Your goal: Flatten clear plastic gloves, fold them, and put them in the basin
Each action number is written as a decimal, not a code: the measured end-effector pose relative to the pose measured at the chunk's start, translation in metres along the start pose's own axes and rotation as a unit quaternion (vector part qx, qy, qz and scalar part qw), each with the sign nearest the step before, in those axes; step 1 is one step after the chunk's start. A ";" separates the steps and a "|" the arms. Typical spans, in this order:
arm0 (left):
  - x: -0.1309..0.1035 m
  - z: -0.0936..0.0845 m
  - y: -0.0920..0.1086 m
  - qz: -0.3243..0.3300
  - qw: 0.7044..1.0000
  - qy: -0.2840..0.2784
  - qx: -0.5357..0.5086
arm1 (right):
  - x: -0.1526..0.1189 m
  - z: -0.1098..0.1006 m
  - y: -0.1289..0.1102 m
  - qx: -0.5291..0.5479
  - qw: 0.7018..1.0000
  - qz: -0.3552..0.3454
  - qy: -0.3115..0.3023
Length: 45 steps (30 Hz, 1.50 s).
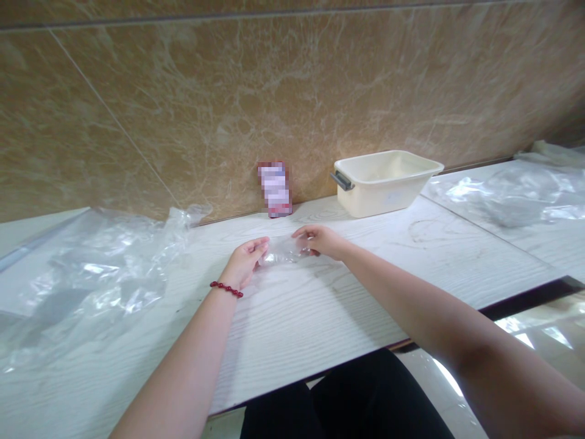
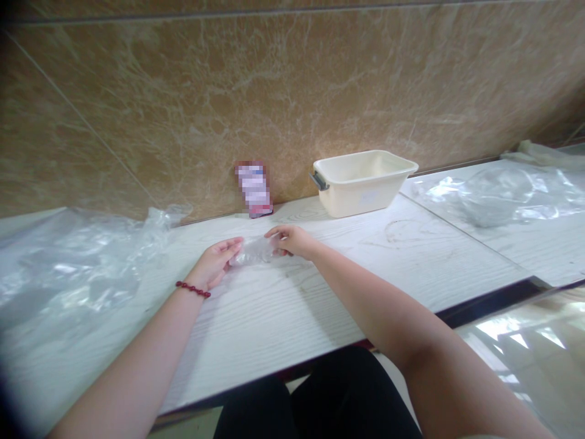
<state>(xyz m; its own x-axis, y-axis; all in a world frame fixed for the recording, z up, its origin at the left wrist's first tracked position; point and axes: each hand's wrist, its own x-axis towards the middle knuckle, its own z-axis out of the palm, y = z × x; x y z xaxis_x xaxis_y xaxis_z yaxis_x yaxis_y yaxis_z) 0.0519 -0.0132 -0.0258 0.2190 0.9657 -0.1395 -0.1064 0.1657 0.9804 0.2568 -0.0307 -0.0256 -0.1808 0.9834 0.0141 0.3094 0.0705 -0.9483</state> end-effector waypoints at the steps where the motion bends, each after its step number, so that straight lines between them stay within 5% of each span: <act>1: 0.000 -0.001 0.000 0.004 1.000 0.002 0.001 | 0.001 0.000 0.000 0.002 1.000 0.010 0.004; 8: 0.000 -0.008 -0.002 0.031 0.989 -0.016 0.140 | -0.002 -0.006 -0.006 -0.068 0.996 0.052 0.025; 15: -0.004 -0.003 -0.002 0.129 0.925 -0.017 0.357 | 0.001 -0.016 -0.005 -0.308 0.944 0.012 0.115; 19: -0.010 0.010 0.000 0.159 0.863 -0.008 0.480 | -0.009 0.002 -0.016 -0.356 0.912 -0.101 0.177; 22: -0.013 0.017 -0.001 0.181 0.846 -0.031 0.500 | -0.019 0.032 -0.024 -0.352 0.913 -0.186 0.092; 28: -0.015 0.020 -0.005 0.197 0.852 -0.048 0.483 | -0.026 0.061 -0.018 -0.429 0.892 -0.142 0.001; 35: -0.017 0.020 -0.007 0.162 0.868 -0.001 0.470 | -0.024 0.047 -0.003 -0.511 0.856 -0.072 0.024; 45: -0.023 0.020 0.001 0.113 0.893 -0.004 0.436 | -0.016 0.023 -0.005 -0.504 0.862 0.057 -0.001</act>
<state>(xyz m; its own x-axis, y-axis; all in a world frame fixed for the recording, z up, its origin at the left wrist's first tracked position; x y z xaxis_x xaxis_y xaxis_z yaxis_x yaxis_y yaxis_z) 0.0665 -0.0391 -0.0191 0.2942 0.9529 0.0739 0.6467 -0.2554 0.7187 0.2362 -0.0503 -0.0283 -0.0967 0.9933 -0.0638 0.9789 0.0833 -0.1868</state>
